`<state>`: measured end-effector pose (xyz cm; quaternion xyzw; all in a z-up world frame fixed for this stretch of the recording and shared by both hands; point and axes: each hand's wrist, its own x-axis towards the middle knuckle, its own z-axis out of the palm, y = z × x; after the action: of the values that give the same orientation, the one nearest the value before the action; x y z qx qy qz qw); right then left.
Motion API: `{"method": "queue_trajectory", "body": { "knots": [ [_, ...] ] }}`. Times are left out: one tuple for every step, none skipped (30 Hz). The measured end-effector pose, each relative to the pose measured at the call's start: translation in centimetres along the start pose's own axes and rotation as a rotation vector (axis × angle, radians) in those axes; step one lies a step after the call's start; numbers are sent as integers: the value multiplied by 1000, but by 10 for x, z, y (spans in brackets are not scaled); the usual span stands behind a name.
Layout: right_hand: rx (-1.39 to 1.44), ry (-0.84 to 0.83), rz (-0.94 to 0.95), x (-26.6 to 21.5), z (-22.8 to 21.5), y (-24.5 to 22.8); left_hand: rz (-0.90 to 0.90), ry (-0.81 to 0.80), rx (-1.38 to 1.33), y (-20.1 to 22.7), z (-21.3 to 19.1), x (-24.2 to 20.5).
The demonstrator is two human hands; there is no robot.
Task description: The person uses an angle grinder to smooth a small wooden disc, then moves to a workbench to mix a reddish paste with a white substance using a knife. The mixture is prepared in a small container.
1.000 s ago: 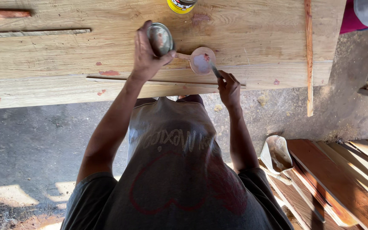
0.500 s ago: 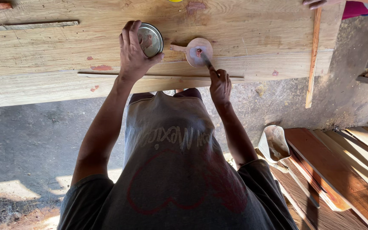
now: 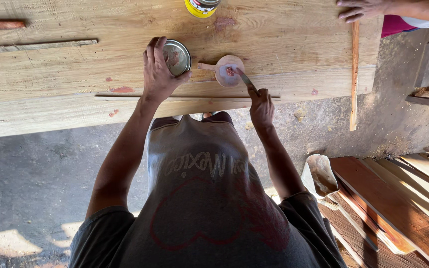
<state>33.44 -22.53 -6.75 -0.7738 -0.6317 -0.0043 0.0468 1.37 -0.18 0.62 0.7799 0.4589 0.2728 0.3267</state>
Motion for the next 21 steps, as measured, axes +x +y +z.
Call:
{"method": "queue_trajectory", "body": {
  "knots": [
    [31,42,32,2,1,7,8,11,2,1,0,1],
    [61,80,64,2,1,14,14,20,4,2,-1,0],
    [92,119,96,2,0,19,20,29,6,3,-1,0],
    [97,130,115,5,-2,22,5,27,-9,4,-1,1],
    [102,140,135,6,-5,23,-9,25,-25,4,-2,2],
    [109,147,154,6,-11,21,-26,20,-39,4,-2,1],
    [137,122,199,6,-18,18,-9,26,-58,3,-3,0],
    [166,97,242,6,-25,11,7,32,-77,1,-3,-2],
    [195,71,285,8,-35,5,23,38,-95,-2,-3,-3],
    [186,118,229,9,-46,-1,11,46,-161,-4,0,-3],
    [177,164,172,10,-60,-7,0,54,-228,-7,4,-3],
    [174,211,112,14,-72,-15,-13,65,-289,-12,6,-3],
    [227,236,84,19,-85,-22,-66,58,-529,-16,9,-2],
    [286,258,51,24,-99,-30,-123,54,-764,-21,10,-4],
    [345,279,19,29,-111,-40,-179,52,-999,-26,11,-4],
    [404,279,-9,33,-124,-50,-165,67,-972,-28,12,-3],
    [462,280,-37,37,-138,-58,-151,82,-944,-30,13,-2],
    [512,283,-59,40,-150,-67,-134,89,-924,-33,12,-3],
    [506,223,-62,47,-156,-78,-124,91,-927,-35,10,-5],
    [488,169,-57,51,-164,-86,-106,82,-941,-32,14,-3],
    [471,115,-52,57,-169,-94,-88,74,-955,-29,16,-1]
  ]
}}
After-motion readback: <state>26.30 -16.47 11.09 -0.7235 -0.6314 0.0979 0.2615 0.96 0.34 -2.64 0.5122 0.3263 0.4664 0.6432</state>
